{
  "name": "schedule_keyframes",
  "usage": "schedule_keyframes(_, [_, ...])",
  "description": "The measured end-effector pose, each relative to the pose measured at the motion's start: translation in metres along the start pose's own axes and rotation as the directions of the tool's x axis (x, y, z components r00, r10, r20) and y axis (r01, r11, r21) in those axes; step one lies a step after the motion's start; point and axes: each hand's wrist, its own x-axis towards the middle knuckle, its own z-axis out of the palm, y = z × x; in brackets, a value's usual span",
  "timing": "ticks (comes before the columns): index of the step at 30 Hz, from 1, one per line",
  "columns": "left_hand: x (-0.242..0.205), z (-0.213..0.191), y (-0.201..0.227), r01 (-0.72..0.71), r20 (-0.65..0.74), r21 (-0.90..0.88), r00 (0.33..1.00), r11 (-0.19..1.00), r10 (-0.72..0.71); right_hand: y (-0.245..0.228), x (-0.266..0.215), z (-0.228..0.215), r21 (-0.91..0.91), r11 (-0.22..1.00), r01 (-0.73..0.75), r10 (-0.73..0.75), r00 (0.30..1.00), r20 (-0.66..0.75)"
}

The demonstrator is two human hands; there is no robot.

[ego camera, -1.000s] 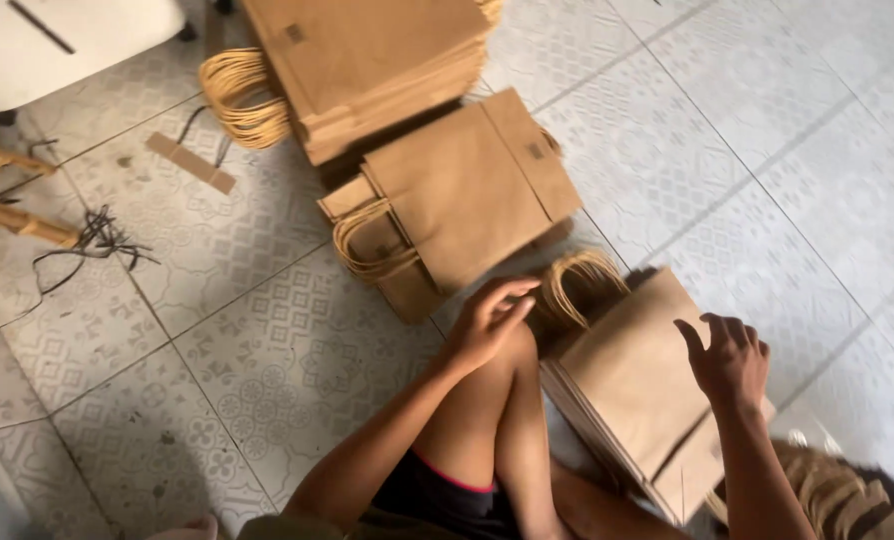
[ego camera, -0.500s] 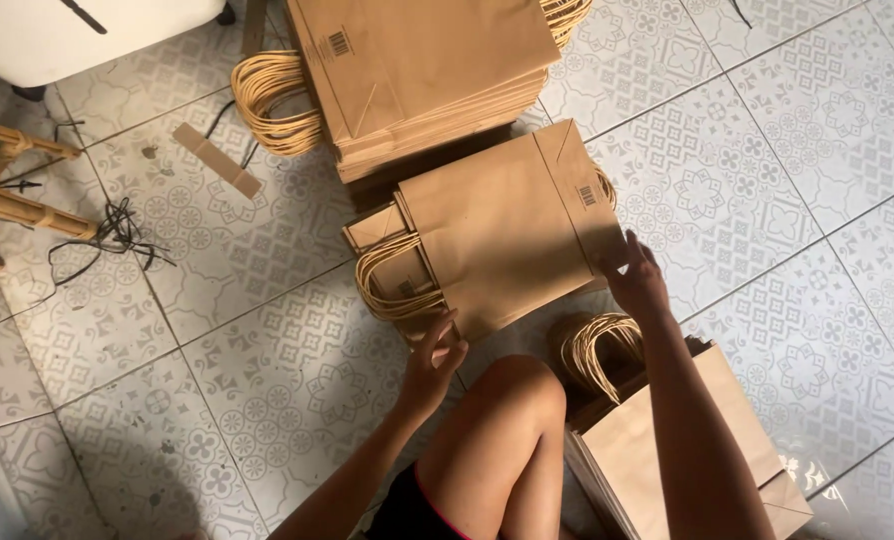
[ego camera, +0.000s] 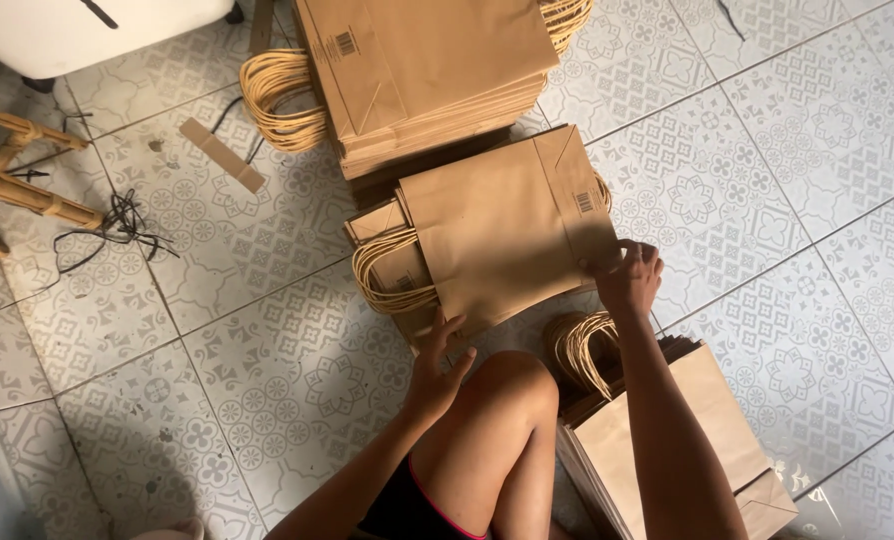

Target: The person sits on the floor and repeatedly picks up flat brown paper bags, opens them, and inserts the twisted paper handles into the bag's interior. The person then folds the bag closed and places it on a growing stack to the left.

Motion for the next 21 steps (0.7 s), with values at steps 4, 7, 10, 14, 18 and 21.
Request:
schedule_keyframes(4, [0.003, 0.009, -0.012, -0.063, -0.145, -0.044, 0.988, 0.997, 0.056, -0.005, 0.000, -0.011, 0.223, 0.957, -0.188, 0.151, 0.974, 0.170])
schedule_keyframes(7, [0.004, 0.013, -0.017, 0.033, -0.183, -0.293, 0.979, 0.955, -0.090, -0.043, -0.036, -0.069, 0.363, 0.912, -0.189, 0.109, 0.967, 0.230])
schedule_keyframes(10, [0.002, 0.015, 0.015, -0.167, -0.344, -0.461, 0.939, 0.872, -0.002, -0.073, -0.083, -0.141, 0.622, 0.766, -0.161, 0.087, 0.985, 0.149])
schedule_keyframes(14, [-0.014, 0.007, 0.072, -0.379, -0.462, -0.464, 0.875, 0.800, 0.146, -0.063, -0.166, -0.212, 0.916, 0.354, -0.187, 0.207, 0.971, 0.118])
schedule_keyframes(18, [-0.022, 0.016, 0.131, -0.479, -0.307, -0.570, 0.878, 0.667, 0.368, -0.002, -0.241, -0.235, 0.976, 0.194, -0.095, 0.202, 0.978, 0.055])
schedule_keyframes(21, [-0.024, 0.041, 0.153, -0.572, -0.164, -0.562, 0.785, 0.598, 0.598, 0.083, -0.301, -0.211, 0.997, 0.065, 0.030, 0.308, 0.950, -0.048])
